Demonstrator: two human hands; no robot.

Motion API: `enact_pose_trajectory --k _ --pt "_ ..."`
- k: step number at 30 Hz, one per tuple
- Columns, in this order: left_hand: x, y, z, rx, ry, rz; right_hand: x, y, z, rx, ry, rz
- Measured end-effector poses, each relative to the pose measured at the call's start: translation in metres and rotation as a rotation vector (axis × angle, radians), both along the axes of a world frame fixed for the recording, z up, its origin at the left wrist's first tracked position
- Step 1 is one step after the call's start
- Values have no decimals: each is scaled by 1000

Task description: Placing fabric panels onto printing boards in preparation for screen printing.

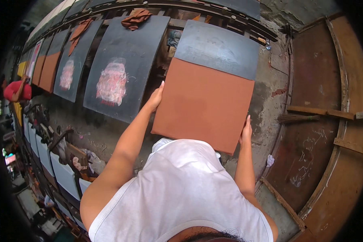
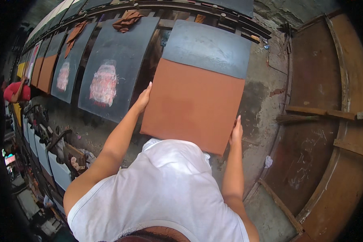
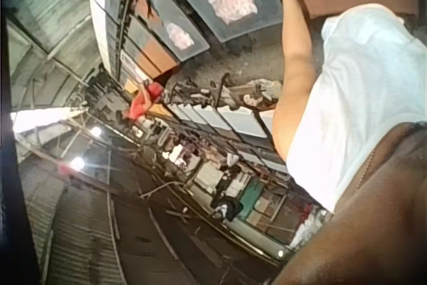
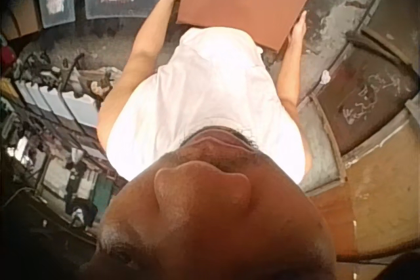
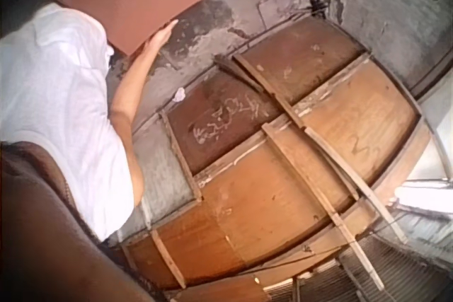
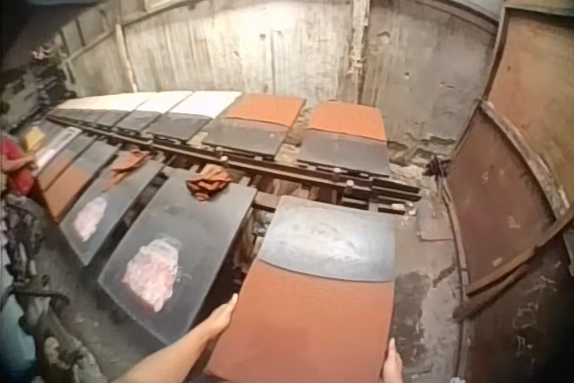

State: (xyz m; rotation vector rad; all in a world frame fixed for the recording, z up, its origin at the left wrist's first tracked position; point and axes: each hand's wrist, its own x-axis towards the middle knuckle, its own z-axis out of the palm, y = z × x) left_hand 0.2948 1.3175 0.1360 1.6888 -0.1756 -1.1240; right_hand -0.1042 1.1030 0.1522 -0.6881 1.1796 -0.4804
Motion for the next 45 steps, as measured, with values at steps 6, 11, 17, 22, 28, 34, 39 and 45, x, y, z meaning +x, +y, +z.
enact_pose_trajectory --k 6,11,17,22,28,34,39,45 --pt "13 12 -13 -217 -249 -63 -10 43 -8 -31 172 5" --pt "2 3 4 -263 -106 40 -34 33 -22 -31 289 1" --pt "1 12 -19 -131 -134 65 -47 -5 6 -555 600 49" --pt "-24 60 -76 -16 -152 -4 63 -18 90 -927 388 -31" --pt "-36 199 -90 191 -224 -792 397 35 134 -1250 189 635" --pt "87 333 13 102 -320 -849 662 55 113 -1580 632 772" --pt "147 400 59 170 -128 -728 736 42 105 -1527 1023 991" --pt "241 364 157 -166 -77 -443 717 48 137 -1755 434 872"
